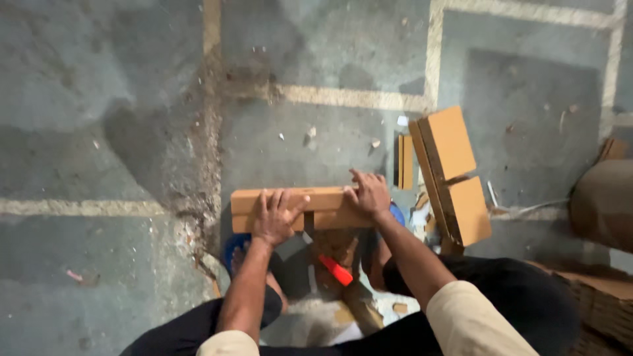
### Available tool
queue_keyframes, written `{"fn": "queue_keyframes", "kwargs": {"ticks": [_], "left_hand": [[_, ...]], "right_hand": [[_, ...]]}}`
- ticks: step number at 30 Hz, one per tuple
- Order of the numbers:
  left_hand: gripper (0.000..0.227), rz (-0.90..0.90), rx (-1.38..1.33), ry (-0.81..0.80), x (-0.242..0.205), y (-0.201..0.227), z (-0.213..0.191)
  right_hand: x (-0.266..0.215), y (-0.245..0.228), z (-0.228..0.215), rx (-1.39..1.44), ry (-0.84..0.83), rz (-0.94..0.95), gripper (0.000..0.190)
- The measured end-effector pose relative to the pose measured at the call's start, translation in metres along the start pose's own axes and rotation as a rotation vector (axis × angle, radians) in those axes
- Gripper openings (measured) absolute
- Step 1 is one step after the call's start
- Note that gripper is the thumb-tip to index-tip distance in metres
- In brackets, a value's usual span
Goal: The person sits on the floor and assembles flat cardboard pieces into box shapes by folding and interlocking the flaps. They repeatedly pick up new pieces, fold them, and press the edges to form the box structure.
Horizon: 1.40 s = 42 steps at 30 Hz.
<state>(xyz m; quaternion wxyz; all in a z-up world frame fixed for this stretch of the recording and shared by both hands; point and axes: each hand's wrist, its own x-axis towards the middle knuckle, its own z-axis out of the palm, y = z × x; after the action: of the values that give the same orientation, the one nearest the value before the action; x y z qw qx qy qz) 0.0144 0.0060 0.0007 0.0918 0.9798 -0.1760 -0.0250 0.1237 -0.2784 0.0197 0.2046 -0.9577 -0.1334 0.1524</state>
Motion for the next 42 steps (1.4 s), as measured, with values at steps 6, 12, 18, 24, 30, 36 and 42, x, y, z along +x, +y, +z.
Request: {"fn": "queue_keyframes", "kwargs": {"ticks": [6, 12, 18, 24, 30, 36, 42], "left_hand": [[0.098, 0.012, 0.061, 0.091, 0.001, 0.000, 0.001], [0.103, 0.007, 0.037, 0.023, -0.004, -0.002, 0.008], [0.111, -0.045, 0.032, -0.003, 0.017, -0.003, -0.020], [0.109, -0.105, 0.041, 0.007, 0.031, 0.014, -0.011], [0.106, -0.114, -0.032, -0.002, 0.036, 0.001, -0.012], [0.079, -0.363, -0.335, 0.048, 0.105, -0.003, 0.013], [0.068, -0.523, -0.393, 0.021, 0.125, 0.010, 0.017]], "right_hand": [[-0.025, -0.041, 0.002, -0.338, -0.329, -0.316, 0.119], [-0.049, -0.032, 0.049, -0.792, 0.169, -0.485, 0.092], [-0.012, -0.041, 0.010, -0.470, -0.030, -0.518, 0.103], [-0.006, -0.037, -0.010, -0.471, -0.066, -0.544, 0.100], [0.002, -0.033, 0.002, -0.526, -0.036, -0.553, 0.097], [0.007, -0.023, 0.011, -0.506, -0.234, -0.439, 0.101], [0.006, -0.018, 0.004, -0.489, -0.074, -0.581, 0.096]]}}
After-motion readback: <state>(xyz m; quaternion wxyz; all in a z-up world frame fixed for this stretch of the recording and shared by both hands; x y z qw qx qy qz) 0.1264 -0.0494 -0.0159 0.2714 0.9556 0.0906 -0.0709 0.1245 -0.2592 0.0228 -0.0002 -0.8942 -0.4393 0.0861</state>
